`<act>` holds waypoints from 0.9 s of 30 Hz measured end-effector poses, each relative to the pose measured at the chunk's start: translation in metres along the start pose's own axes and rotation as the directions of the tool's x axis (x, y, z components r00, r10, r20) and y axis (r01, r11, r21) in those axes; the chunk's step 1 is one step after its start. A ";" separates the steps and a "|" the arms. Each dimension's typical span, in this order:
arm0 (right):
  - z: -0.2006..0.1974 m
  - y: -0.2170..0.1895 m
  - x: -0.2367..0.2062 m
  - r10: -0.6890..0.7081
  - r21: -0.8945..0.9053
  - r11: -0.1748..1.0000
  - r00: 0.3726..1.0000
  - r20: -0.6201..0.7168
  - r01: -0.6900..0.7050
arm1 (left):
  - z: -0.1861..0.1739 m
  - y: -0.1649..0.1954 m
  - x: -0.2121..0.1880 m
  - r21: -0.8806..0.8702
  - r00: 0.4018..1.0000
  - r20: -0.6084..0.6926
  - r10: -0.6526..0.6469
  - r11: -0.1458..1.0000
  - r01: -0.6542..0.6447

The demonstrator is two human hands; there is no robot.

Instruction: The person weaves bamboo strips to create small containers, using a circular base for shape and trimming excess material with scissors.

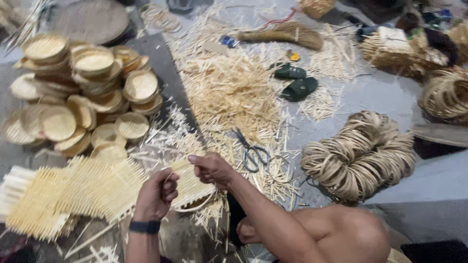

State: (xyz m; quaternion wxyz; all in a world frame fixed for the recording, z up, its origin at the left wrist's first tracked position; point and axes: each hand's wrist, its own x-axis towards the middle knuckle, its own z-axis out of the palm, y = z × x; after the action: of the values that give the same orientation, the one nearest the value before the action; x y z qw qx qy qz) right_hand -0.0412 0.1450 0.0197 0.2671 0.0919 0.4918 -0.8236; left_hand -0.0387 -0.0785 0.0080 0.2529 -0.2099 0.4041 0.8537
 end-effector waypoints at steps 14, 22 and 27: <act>-0.002 0.008 0.036 -0.035 0.206 0.977 0.998 -0.059 0.046 | -0.014 0.006 0.032 -0.175 0.999 -0.020 -0.036 0.984 0.032; -0.007 0.016 0.049 0.034 0.209 0.978 0.998 -0.049 -0.023 | -0.025 -0.009 0.053 -0.276 0.996 -0.082 -0.019 0.961 -0.004; -0.017 0.029 0.053 0.027 0.358 0.933 1.000 -0.005 -0.023 | -0.029 -0.013 0.065 -0.373 0.998 -0.067 0.013 0.927 -0.037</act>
State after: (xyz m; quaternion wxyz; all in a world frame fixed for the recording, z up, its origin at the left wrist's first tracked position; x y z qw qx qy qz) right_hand -0.0723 0.1306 -0.0326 0.2538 0.1494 0.3338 -0.8955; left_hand -0.0771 -0.0776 -0.0534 0.1844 -0.2757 0.2445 0.9112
